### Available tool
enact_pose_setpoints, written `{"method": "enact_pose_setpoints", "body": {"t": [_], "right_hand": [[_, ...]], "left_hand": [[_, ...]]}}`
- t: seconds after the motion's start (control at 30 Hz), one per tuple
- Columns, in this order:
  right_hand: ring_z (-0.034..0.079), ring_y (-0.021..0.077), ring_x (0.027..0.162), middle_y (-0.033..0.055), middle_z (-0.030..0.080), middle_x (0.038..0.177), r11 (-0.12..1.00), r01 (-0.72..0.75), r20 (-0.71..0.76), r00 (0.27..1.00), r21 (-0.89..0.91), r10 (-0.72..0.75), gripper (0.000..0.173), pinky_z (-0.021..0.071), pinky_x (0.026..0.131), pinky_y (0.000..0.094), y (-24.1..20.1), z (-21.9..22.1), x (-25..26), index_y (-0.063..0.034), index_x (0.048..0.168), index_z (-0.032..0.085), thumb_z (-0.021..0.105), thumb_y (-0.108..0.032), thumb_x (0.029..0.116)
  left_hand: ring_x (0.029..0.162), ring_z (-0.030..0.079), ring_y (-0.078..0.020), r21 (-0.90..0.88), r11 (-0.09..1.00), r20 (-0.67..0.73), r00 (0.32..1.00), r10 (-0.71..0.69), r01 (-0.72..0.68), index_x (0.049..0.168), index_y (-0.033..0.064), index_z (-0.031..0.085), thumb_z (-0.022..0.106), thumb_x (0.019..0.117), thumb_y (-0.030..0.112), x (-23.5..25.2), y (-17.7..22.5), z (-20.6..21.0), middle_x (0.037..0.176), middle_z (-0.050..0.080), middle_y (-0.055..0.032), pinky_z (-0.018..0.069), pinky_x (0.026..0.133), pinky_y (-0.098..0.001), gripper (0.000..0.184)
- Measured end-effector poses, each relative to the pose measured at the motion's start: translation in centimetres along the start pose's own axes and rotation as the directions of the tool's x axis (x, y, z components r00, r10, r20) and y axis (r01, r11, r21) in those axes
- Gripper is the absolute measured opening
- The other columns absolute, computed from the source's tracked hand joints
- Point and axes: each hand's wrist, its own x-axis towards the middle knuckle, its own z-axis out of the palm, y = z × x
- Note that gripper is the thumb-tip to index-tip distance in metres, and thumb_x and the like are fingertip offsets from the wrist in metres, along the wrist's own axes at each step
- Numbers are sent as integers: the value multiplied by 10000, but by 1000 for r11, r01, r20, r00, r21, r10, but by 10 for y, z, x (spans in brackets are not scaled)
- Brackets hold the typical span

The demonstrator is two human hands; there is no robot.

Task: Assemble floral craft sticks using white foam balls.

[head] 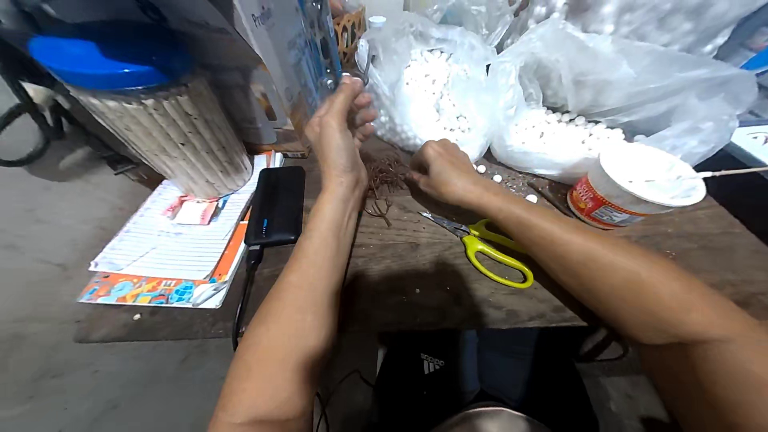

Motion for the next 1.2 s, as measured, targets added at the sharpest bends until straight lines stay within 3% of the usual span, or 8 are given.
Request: {"method": "enact_pose_setpoints", "body": {"t": [0.13,0.27,0.43,0.73,0.83,0.93,1.07,1.2], "right_hand": [[644,244,730,133,681,794,974,152,-198,973,170,-118,184,516,699,487,16,-14,-3,16,910,737,625,-111,982],[570,62,641,20,647,741,954,200,-257,956,226,-140,158,480,640,306,26,-31,-17,-40,897,726,633,-134,985],[511,6,602,-39,583,697,939,238,-249,952,248,-176,174,427,591,232,34,-43,-35,-67,860,696,610,-151,985],[459,-37,512,-76,546,622,819,150,-185,981,554,-54,209,373,491,148,51,-47,-54,-75,786,655,600,-74,988],[509,-26,526,-79,590,655,724,100,-148,989,683,3,233,427,497,149,52,-48,-59,-88,804,660,568,-77,1018],[583,-4,625,-80,641,760,684,153,-216,976,713,6,230,505,577,173,58,-51,-70,-75,987,714,505,-143,1055],[600,-19,646,-88,655,786,734,193,-309,951,651,24,201,516,582,160,71,-48,-91,-76,1027,716,523,-134,1037],[545,-11,575,-63,636,725,771,183,-326,945,610,34,170,461,519,140,74,-33,-105,-77,961,736,582,-115,1023]], "left_hand": [[755,661,-48,261,965,193,981,-19,-33,1021,26,687,547,1057,139,-2,-5,0,855,697,6,537,675,-212,184],[879,631,-13,464,802,489,864,122,-376,1014,-29,710,565,1026,96,0,-13,-6,965,700,-44,511,814,-216,191],[837,637,4,447,683,719,686,109,-577,980,-40,730,587,1001,71,-8,-17,-5,929,707,-72,519,794,-183,182],[824,671,16,266,785,768,616,178,-559,1047,-72,696,680,885,-25,-28,-38,5,957,732,-75,559,764,-155,170],[786,664,32,238,829,702,679,213,-506,977,-48,703,704,860,-53,-35,-41,9,891,725,-11,566,748,-153,117],[711,687,-31,201,950,600,796,75,-241,921,22,686,655,910,-83,-47,-33,11,818,714,28,606,714,-216,110],[730,702,-63,125,990,575,809,-123,62,958,71,704,558,1003,-10,-51,-28,7,879,745,-22,591,699,-208,173],[750,704,-64,72,980,561,805,-192,183,960,89,711,531,1024,26,-50,-29,8,922,748,-41,585,700,-195,201]]}}
